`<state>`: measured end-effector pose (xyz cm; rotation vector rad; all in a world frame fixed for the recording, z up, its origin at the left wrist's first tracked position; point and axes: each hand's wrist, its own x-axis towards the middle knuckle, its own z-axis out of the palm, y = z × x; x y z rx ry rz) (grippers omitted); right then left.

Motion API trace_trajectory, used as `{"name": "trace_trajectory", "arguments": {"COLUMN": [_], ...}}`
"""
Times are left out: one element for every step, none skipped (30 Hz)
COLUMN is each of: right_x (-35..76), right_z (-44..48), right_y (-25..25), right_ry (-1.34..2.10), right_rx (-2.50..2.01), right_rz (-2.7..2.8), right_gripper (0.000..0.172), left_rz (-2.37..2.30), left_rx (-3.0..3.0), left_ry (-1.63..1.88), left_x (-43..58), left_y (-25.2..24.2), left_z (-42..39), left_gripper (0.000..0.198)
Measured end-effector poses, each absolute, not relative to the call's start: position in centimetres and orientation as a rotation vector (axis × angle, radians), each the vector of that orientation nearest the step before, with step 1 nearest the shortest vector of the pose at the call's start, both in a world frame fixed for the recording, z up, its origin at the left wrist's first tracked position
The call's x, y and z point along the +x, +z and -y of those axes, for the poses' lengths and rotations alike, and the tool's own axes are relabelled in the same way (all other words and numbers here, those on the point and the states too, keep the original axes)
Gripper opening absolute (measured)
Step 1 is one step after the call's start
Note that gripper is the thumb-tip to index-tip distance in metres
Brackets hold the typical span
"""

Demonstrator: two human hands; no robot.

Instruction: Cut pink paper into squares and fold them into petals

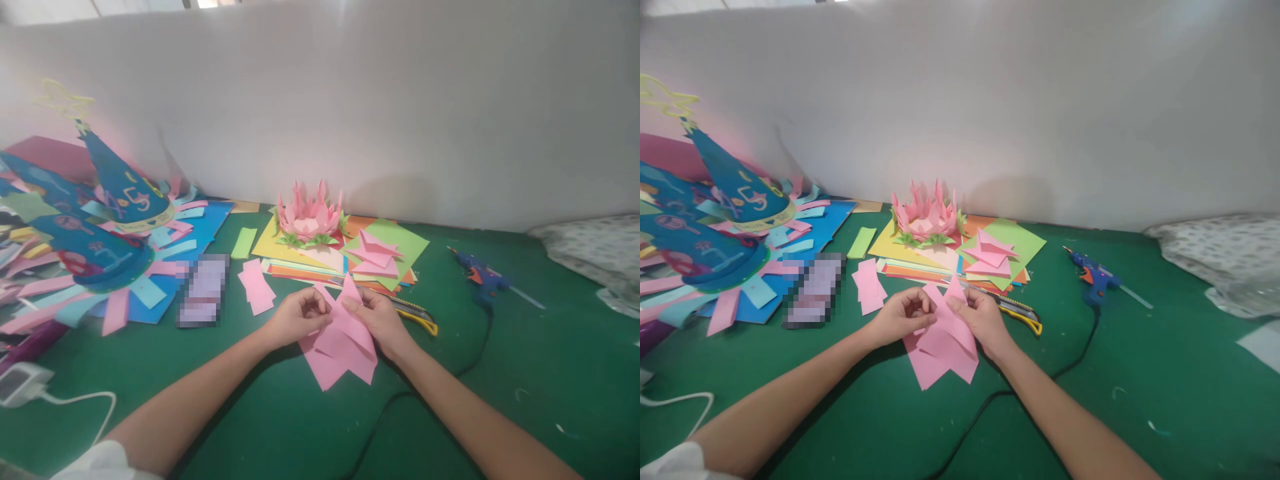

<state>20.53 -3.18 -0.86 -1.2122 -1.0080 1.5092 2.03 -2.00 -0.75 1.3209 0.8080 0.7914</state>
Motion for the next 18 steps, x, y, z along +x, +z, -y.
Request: {"name": "trace_trajectory", "arguments": {"right_x": [20.52,20.51,20.49,20.48,20.46,20.45,20.44,20.43,20.42,20.42,20.41,20.41,20.40,20.38,20.36,20.34,20.31,20.29], "right_z": [3.18,3.18,3.18,3.19,3.20,3.21,3.22,3.23,3.24,3.24,3.25,3.25,3.26,3.27,3.28,3.30,3.32,3.35], "right_y": [-0.86,-0.86,-0.86,-0.85,-0.84,-0.83,-0.82,-0.81,-0.81,-0.81,-0.81,-0.82,-0.81,-0.80,-0.77,-0.73,-0.68,-0.63], "right_ry": [1.506,1.503,1.501,1.500,1.498,1.495,1.491,1.486,1.481,1.478,1.479,1.483,1.489,1.494,1.498,1.499,1.498,1.497], "right_rx": [-1.212,-1.211,-1.210,-1.210,-1.210,-1.212,-1.215,-1.216,-1.218,-1.220,-1.221,-1.218,-1.214,-1.210,-1.208,-1.209,-1.211,-1.214], "right_rz": [1.009,1.010,1.012,1.013,1.014,1.016,1.018,1.019,1.018,1.015,1.011,1.008,1.005,1.008,1.014,1.021,1.026,1.031], "right_gripper": [0.032,0.032,0.031,0.031,0.031,0.030,0.030,0.030,0.030,0.030,0.031,0.031,0.032,0.033,0.034,0.035,0.035,0.034], "left_rz": [-0.807,-0.810,-0.817,-0.828,-0.840,-0.851,-0.857,-0.859,-0.856,-0.852,-0.849,-0.849,-0.853,-0.860,-0.869,-0.880,-0.889,-0.900], "left_rx": [1.323,1.327,1.333,1.338,1.341,1.342,1.340,1.336,1.329,1.320,1.313,1.308,1.312,1.324,1.342,1.363,1.385,1.411], "left_ry": [0.789,0.785,0.778,0.769,0.760,0.753,0.749,0.751,0.753,0.753,0.748,0.741,0.735,0.732,0.734,0.739,0.744,0.753], "left_x": [2.03,2.03,2.04,2.06,2.08,2.10,2.13,2.15,2.16,2.17,2.18,2.18,2.19,2.19,2.20,2.21,2.23,2.25], "left_y": [-0.71,-0.66,-0.59,-0.51,-0.43,-0.35,-0.29,-0.24,-0.22,-0.22,-0.24,-0.28,-0.32,-0.37,-0.40,-0.41,-0.40,-0.37], "left_z": [2.01,2.02,2.03,2.03,2.03,2.02,2.01,2.01,2.00,2.00,1.99,1.99,1.99,1.98,1.98,1.98,1.98,1.99], "left_gripper": [0.022,0.022,0.020,0.019,0.018,0.017,0.017,0.017,0.016,0.017,0.017,0.016,0.016,0.016,0.016,0.016,0.016,0.015]}}
